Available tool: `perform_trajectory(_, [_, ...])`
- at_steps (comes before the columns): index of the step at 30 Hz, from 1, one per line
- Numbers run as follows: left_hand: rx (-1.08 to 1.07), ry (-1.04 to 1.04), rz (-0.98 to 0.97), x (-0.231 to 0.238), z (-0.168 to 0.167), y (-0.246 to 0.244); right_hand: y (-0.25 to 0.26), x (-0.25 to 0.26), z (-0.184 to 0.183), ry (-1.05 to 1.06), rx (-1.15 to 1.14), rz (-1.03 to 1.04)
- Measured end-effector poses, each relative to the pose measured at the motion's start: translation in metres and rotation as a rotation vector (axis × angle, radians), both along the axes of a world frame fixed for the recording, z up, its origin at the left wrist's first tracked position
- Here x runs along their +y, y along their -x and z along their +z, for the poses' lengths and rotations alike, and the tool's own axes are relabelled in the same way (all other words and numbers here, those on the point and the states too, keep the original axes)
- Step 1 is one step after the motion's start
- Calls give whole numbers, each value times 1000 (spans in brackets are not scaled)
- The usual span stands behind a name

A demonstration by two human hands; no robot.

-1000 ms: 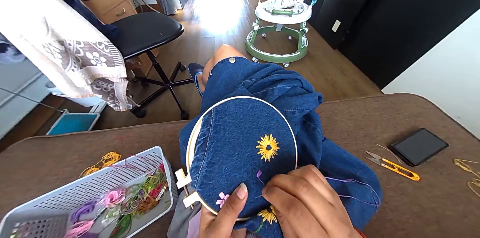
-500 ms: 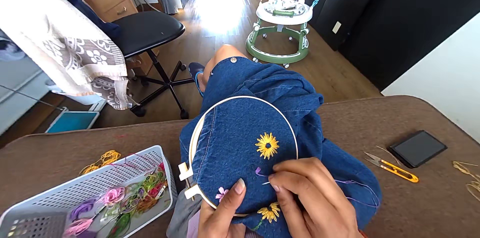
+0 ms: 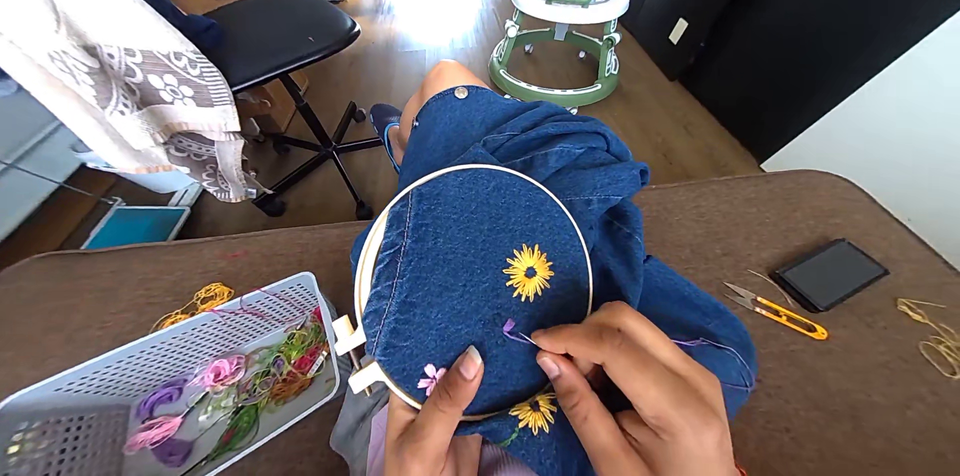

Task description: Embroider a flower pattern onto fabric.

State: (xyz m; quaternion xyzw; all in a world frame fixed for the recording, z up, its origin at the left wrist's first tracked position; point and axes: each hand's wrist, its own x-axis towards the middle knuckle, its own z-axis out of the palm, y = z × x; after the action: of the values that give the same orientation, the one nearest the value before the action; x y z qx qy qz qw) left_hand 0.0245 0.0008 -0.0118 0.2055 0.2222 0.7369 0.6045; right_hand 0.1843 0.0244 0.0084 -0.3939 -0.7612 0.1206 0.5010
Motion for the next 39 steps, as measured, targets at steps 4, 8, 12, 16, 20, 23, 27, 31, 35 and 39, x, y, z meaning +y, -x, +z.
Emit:
perform_trajectory(4, [9, 7, 6, 0, -1, 0, 0, 1, -1, -12, -1, 10])
perform_trajectory(8, [10, 2, 6, 0, -2, 0, -1, 1, -1, -9, -13, 12])
perform_trajectory(12, [50, -33, 15, 1, -2, 0, -1, 2, -1, -11, -8, 11])
perform_trajectory(16, [110, -47, 35, -1, 2, 0, -1, 3, 0, -13, -7, 16])
perform_trajectory(20, [144, -104, 31, -1, 0, 2, 1, 5, 3, -8, -17, 19])
perform_trajectory(23, [160, -104, 54, -2, 1, 2, 3, 6, 4, -18, -21, 15])
perform_trajectory(27, [167, -102, 77, -2, 4, 1, 6, 9, 5, -29, -23, 12])
perform_trajectory(31, [143, -97, 35, -2, 4, 2, 5, 12, 4, 5, -9, 27])
perform_trajectory(35, [-6, -8, -41, 0, 6, 5, 5, 14, 0, 66, 51, 65])
perform_trajectory(39, [-70, 8, -75, 0, 6, 6, 5, 14, 0, 93, 81, 85])
